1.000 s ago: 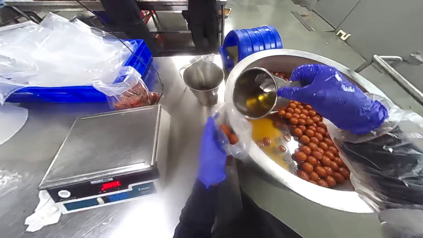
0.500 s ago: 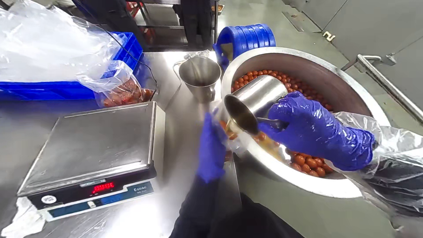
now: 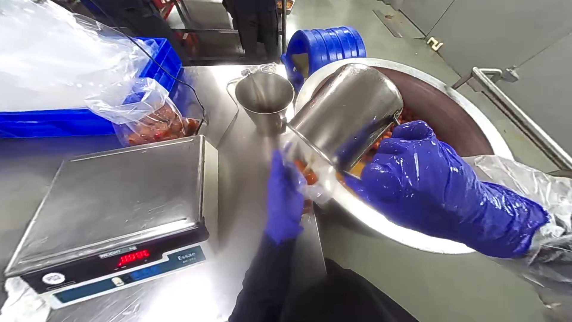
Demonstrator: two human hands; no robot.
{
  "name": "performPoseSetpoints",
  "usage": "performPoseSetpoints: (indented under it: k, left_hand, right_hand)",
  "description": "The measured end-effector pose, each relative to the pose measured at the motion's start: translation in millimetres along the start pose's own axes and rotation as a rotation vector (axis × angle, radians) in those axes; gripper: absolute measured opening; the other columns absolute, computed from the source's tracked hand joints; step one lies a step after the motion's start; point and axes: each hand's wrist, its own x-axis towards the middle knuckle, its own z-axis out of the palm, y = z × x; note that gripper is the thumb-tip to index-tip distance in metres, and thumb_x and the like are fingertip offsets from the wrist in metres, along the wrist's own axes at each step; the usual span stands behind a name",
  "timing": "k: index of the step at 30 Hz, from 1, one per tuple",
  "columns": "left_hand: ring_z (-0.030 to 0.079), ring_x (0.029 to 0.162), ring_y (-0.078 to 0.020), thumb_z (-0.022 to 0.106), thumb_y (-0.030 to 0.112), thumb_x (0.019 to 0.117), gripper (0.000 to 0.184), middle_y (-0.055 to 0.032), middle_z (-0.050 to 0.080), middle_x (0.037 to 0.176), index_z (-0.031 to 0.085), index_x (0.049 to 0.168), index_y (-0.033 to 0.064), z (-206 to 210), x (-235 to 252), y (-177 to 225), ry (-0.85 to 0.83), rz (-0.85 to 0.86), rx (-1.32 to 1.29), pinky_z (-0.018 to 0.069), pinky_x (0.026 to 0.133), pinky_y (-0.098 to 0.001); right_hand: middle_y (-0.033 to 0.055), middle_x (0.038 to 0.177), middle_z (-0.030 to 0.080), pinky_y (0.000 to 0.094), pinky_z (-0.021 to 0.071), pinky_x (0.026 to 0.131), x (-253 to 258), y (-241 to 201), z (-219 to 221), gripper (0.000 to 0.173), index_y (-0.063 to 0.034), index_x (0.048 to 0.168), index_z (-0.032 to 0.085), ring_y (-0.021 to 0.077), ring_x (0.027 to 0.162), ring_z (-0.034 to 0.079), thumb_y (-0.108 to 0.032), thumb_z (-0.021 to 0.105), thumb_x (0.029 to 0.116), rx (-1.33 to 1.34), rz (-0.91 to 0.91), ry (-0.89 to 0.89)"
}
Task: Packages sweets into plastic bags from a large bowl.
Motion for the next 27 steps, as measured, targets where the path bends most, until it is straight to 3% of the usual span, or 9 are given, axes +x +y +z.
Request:
performPoseSetpoints:
  k: [2, 6, 9, 12, 14, 17, 20, 24, 27]
  left_hand:
    - [0.068, 0.080, -0.0049, 0.024, 0.037, 0.1117, 0.043, 0.0031, 0.068, 0.090, 0.060, 0.120, 0.0149, -1, 0, 0, 0.002, -0.011, -0.006, 0.0590, 0.071, -0.0237]
    - [0.055, 0.052, -0.0011, 0.023, 0.037, 0.1120, 0.046, 0.0068, 0.057, 0.065, 0.061, 0.109, 0.0121, 3, 0, 1, 0.050, -0.003, 0.037, 0.0516, 0.052, -0.0169]
    - [0.055, 0.053, 0.0000, 0.021, 0.039, 0.1119, 0.048, 0.0073, 0.057, 0.066, 0.060, 0.117, 0.0110, 2, 1, 1, 0.045, 0.007, 0.098, 0.0513, 0.052, -0.0157]
    - [0.054, 0.053, 0.0008, 0.018, 0.040, 0.1119, 0.049, 0.0083, 0.055, 0.066, 0.057, 0.123, 0.0121, 4, -1, -1, 0.061, 0.033, 0.175, 0.0498, 0.051, -0.0155]
    - [0.052, 0.050, -0.0003, 0.018, 0.040, 0.1118, 0.050, 0.0083, 0.053, 0.063, 0.059, 0.120, 0.0118, 4, -1, -3, 0.079, 0.060, 0.192, 0.0489, 0.049, -0.0169]
    - [0.058, 0.056, -0.0024, 0.019, 0.043, 0.1113, 0.053, 0.0058, 0.059, 0.068, 0.061, 0.116, 0.0123, 8, -1, -5, 0.106, 0.089, 0.222, 0.0529, 0.053, -0.0198]
    - [0.060, 0.060, -0.0013, 0.015, 0.043, 0.1113, 0.056, 0.0048, 0.062, 0.073, 0.061, 0.115, 0.0114, 12, -1, -7, 0.102, 0.109, 0.197, 0.0537, 0.055, -0.0177]
    - [0.066, 0.069, -0.0034, 0.013, 0.042, 0.1114, 0.059, 0.0018, 0.068, 0.080, 0.062, 0.115, 0.0084, 16, 0, -10, 0.122, 0.159, 0.212, 0.0572, 0.061, -0.0193]
    - [0.069, 0.079, -0.0045, 0.012, 0.038, 0.1120, 0.058, 0.0005, 0.072, 0.090, 0.062, 0.116, 0.0080, 19, -2, -13, 0.145, 0.216, 0.238, 0.0595, 0.069, -0.0210]
  right_hand:
    - [0.0046, 0.073, 0.064, 0.0443, 0.0437, 0.075, -1, -2, 4, 0.026, -0.0125, 0.084, 0.069, 0.0234, 0.072, 0.062, -0.021, 0.051, 0.1007, 0.025, 0.004, -0.023]
    - [0.0066, 0.064, 0.060, 0.0411, 0.0428, 0.069, 2, -1, 17, 0.026, -0.0093, 0.070, 0.065, 0.0224, 0.064, 0.060, -0.021, 0.059, 0.0930, 0.094, 0.101, 0.066]
    - [0.0006, 0.064, 0.057, 0.0224, 0.0416, 0.068, -1, 8, 16, 0.020, -0.0103, 0.069, 0.062, 0.0067, 0.064, 0.054, -0.020, 0.070, 0.0851, 0.257, 0.257, 0.237]
    - [-0.0125, 0.068, 0.055, 0.0081, 0.0415, 0.054, -9, 16, 1, 0.014, -0.0161, 0.078, 0.064, -0.0098, 0.059, 0.050, -0.018, 0.077, 0.0826, 0.507, 0.629, 0.272]
    - [-0.0137, 0.066, 0.057, 0.0114, 0.0460, 0.053, -18, 32, -5, 0.024, -0.0209, 0.078, 0.057, -0.0056, 0.057, 0.052, -0.010, 0.078, 0.0841, 0.801, 0.806, 0.357]
    - [-0.0070, 0.075, 0.061, 0.0128, 0.0450, 0.052, -54, 84, 33, 0.011, -0.0139, 0.092, 0.061, -0.0023, 0.060, 0.053, -0.004, 0.063, 0.0961, 1.250, 0.454, 0.667]
    - [-0.0092, 0.064, 0.053, 0.0128, 0.0403, 0.046, -68, 93, 14, 0.024, -0.0206, 0.079, 0.054, -0.0020, 0.050, 0.045, -0.017, 0.062, 0.1015, 1.281, 0.982, 0.577]
    - [-0.0105, 0.062, 0.052, 0.0166, 0.0418, 0.050, -111, 132, 71, 0.021, -0.0196, 0.081, 0.054, -0.0008, 0.051, 0.046, -0.015, 0.070, 0.0942, 1.116, 1.169, 0.497]
    - [0.0018, 0.074, 0.057, 0.0347, 0.0486, 0.062, -131, 153, 129, 0.025, -0.0079, 0.085, 0.058, 0.0124, 0.066, 0.055, -0.023, 0.077, 0.0889, 0.885, 1.348, 0.171]
